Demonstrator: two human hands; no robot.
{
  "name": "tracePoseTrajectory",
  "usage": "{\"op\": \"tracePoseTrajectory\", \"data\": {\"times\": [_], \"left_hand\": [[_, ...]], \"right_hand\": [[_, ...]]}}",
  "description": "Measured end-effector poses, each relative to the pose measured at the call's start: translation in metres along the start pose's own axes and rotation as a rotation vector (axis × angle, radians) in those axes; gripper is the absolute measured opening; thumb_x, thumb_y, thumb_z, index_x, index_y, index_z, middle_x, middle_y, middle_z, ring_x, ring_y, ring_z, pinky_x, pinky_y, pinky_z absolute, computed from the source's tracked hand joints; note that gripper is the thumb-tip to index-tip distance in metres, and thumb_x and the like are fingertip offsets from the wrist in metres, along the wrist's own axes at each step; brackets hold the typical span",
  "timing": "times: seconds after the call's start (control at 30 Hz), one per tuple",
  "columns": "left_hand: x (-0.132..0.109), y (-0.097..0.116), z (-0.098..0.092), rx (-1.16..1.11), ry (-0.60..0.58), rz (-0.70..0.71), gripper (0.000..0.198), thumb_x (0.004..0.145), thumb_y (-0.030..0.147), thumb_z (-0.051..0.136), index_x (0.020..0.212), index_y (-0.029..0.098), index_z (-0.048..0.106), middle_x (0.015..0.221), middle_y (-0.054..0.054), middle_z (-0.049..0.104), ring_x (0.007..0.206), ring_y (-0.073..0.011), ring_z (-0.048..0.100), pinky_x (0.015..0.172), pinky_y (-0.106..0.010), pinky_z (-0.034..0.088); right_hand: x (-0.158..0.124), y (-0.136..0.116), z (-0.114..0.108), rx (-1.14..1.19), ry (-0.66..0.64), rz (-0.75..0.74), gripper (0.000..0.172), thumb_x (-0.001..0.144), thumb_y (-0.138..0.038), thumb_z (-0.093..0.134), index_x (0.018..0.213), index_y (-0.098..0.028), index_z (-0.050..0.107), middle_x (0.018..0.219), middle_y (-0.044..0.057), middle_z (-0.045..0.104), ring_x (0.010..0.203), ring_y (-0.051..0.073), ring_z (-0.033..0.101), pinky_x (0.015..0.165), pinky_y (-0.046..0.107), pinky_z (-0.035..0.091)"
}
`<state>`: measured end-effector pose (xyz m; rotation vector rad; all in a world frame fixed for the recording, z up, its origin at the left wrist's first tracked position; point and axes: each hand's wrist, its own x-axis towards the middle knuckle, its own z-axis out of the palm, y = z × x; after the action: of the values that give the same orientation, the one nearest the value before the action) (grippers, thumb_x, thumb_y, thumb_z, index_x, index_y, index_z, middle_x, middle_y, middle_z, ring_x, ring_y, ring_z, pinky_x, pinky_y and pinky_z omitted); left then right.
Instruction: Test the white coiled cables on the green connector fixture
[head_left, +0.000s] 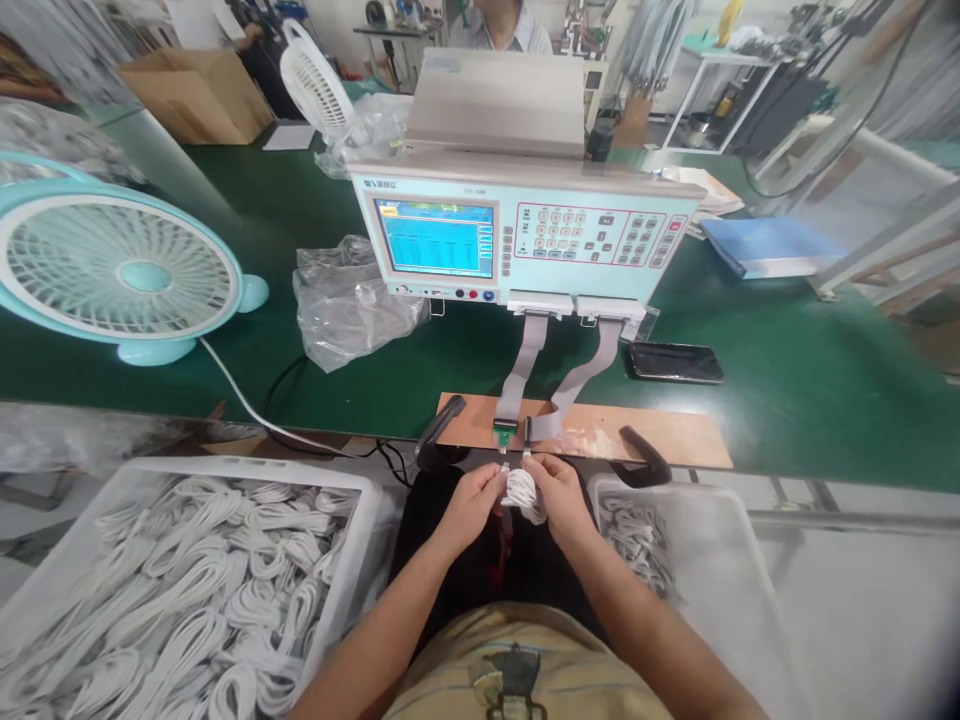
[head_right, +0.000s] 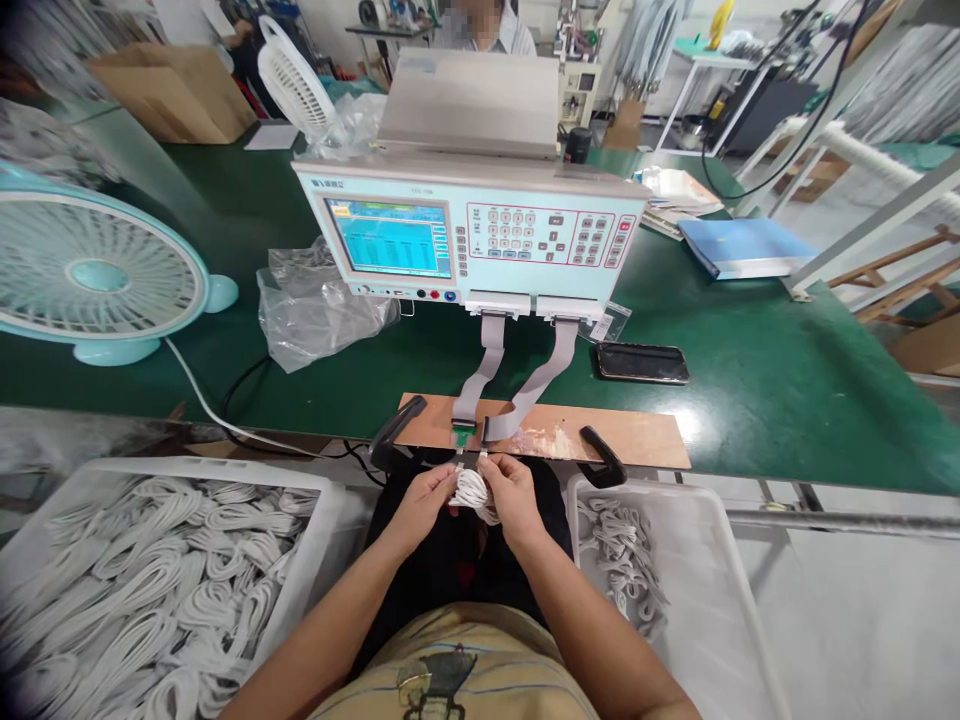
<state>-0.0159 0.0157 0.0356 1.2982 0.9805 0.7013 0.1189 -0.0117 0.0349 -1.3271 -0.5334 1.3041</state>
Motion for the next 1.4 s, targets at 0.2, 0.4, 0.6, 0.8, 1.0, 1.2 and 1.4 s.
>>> {"op": "tracePoseTrajectory", "data": {"times": [0.2,0.4,0.6,0.8,1.0,1.2,1.4], "left_hand": [[0.007,-0.003,0.009,-0.052,0.182,0.120,0.025,0.081,0.032,0.048,0.076,0.014,0.065,0.083,-0.005,0.062,0.077,-0.0165,0.055,0.071,-0.025,0.041],[0.009,-0.006,0.015,-0.097,0.262,0.061,0.028,0.080,0.036,0.049,0.066,0.013,0.060,0.060,0.000,0.053,0.059,-0.0118,0.046,0.059,-0.023,0.037],[0.010,-0.004,0.014,-0.071,0.273,0.082,0.029,0.079,0.035,0.050,0.060,0.014,0.055,0.057,0.002,0.048,0.057,-0.0105,0.041,0.056,-0.022,0.034],[0.011,-0.005,0.015,-0.069,0.289,0.077,0.029,0.079,0.033,0.050,0.057,0.015,0.052,0.057,0.002,0.047,0.057,-0.0106,0.041,0.057,-0.022,0.034],[0.012,-0.004,0.017,-0.083,0.307,0.057,0.029,0.078,0.034,0.049,0.056,0.015,0.052,0.056,0.001,0.047,0.057,-0.0115,0.042,0.057,-0.023,0.035],[0.012,-0.004,0.021,-0.146,0.335,0.039,0.026,0.078,0.031,0.048,0.060,0.014,0.055,0.058,0.001,0.049,0.057,-0.0114,0.043,0.057,-0.023,0.035],[0.013,-0.009,0.018,-0.100,0.324,0.046,0.028,0.077,0.031,0.049,0.055,0.014,0.053,0.057,0.001,0.047,0.056,-0.0111,0.041,0.056,-0.023,0.034]], "right_hand": [[0.001,-0.001,-0.002,-0.018,-0.029,-0.011,0.029,0.065,-0.044,0.066,0.060,-0.017,0.058,0.052,-0.003,0.048,0.049,0.010,0.039,0.051,0.024,0.033],[0.005,-0.003,-0.009,-0.118,-0.088,-0.021,0.026,0.069,-0.042,0.065,0.064,-0.016,0.062,0.056,-0.002,0.051,0.054,0.012,0.043,0.056,0.024,0.035],[0.007,0.001,-0.011,-0.128,-0.091,-0.024,0.027,0.070,-0.043,0.065,0.066,-0.016,0.063,0.057,0.000,0.053,0.058,0.014,0.046,0.060,0.026,0.037],[0.007,0.000,-0.011,-0.120,-0.094,-0.038,0.026,0.069,-0.042,0.065,0.062,-0.017,0.063,0.057,0.000,0.055,0.058,0.014,0.048,0.063,0.027,0.039],[0.006,-0.001,-0.011,-0.115,-0.101,-0.028,0.026,0.069,-0.042,0.065,0.062,-0.017,0.063,0.057,0.000,0.057,0.058,0.015,0.049,0.065,0.029,0.041],[0.007,-0.001,-0.012,-0.122,-0.107,-0.027,0.023,0.071,-0.039,0.065,0.063,-0.018,0.064,0.058,0.000,0.057,0.058,0.014,0.048,0.065,0.028,0.040],[0.007,-0.002,-0.012,-0.139,-0.109,-0.019,0.025,0.070,-0.041,0.065,0.065,-0.017,0.065,0.059,0.000,0.058,0.060,0.015,0.050,0.064,0.027,0.039]]}}
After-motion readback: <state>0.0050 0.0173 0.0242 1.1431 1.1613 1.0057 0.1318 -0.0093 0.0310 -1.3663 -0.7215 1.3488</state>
